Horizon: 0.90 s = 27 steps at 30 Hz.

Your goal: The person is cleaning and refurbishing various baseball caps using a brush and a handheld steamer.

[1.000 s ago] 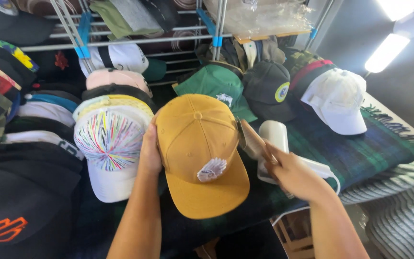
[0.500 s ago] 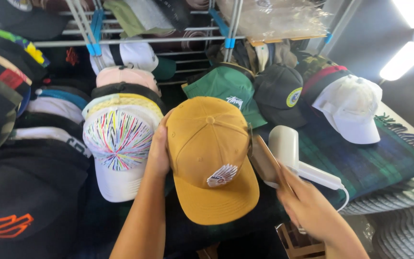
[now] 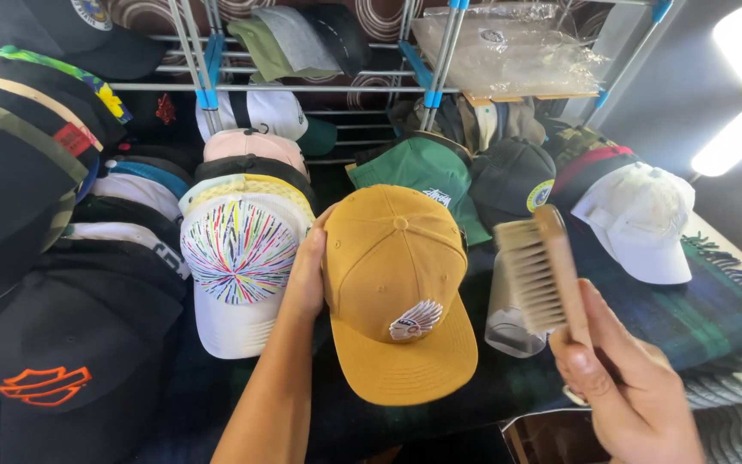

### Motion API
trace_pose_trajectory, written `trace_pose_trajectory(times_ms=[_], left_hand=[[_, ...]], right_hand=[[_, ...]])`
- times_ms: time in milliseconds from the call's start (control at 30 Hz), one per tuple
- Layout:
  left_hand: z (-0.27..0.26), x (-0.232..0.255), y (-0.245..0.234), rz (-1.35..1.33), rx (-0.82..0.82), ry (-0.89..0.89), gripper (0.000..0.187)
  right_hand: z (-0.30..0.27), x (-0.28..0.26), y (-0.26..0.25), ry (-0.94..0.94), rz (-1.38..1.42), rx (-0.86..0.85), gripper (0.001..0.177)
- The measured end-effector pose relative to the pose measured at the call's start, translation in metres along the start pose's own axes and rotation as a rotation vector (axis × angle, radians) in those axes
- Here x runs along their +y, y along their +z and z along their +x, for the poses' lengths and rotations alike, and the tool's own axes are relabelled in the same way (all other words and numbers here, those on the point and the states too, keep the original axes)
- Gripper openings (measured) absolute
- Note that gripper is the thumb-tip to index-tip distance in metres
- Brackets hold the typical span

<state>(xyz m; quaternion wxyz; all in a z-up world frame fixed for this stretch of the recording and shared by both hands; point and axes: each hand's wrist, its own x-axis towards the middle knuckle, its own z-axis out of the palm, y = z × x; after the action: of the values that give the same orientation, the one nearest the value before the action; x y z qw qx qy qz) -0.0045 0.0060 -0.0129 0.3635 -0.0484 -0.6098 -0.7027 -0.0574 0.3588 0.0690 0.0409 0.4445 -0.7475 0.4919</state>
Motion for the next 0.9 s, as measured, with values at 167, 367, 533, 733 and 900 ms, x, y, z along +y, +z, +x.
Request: trace_pose_trajectory(times_ms=[167,367,533,733,900], left_hand=[[0.000,-0.001,-0.002,0.024,-0.016,-0.027,0.072],[-0.003,-0.005,0.003,0.081,0.008,0.157,0.058],[0.000,-0.014,-0.001,-0.054,0.010,0.081,0.059],[0.000,-0.023,-0.006,-0.029,-0.031,0.060,0.075],[0.003,-0.028,-0.016,-0.044,-0.084,0.061,0.083]], right_hand=[[0.090,-0.016,0.017,-0.276,-0.580,-0.380,0.049],[0.171,-0.026,0.031,0.095,-0.804,-0.333,0.042],[0.164,-0.108,0.023,-0.435,-0.698,-0.713,0.031],[0.252,-0.073,0.096,-0.088,-1.000,-0.727,0.038],[0.300,0.021,0.090,0.138,-0.839,-0.818,0.039]])
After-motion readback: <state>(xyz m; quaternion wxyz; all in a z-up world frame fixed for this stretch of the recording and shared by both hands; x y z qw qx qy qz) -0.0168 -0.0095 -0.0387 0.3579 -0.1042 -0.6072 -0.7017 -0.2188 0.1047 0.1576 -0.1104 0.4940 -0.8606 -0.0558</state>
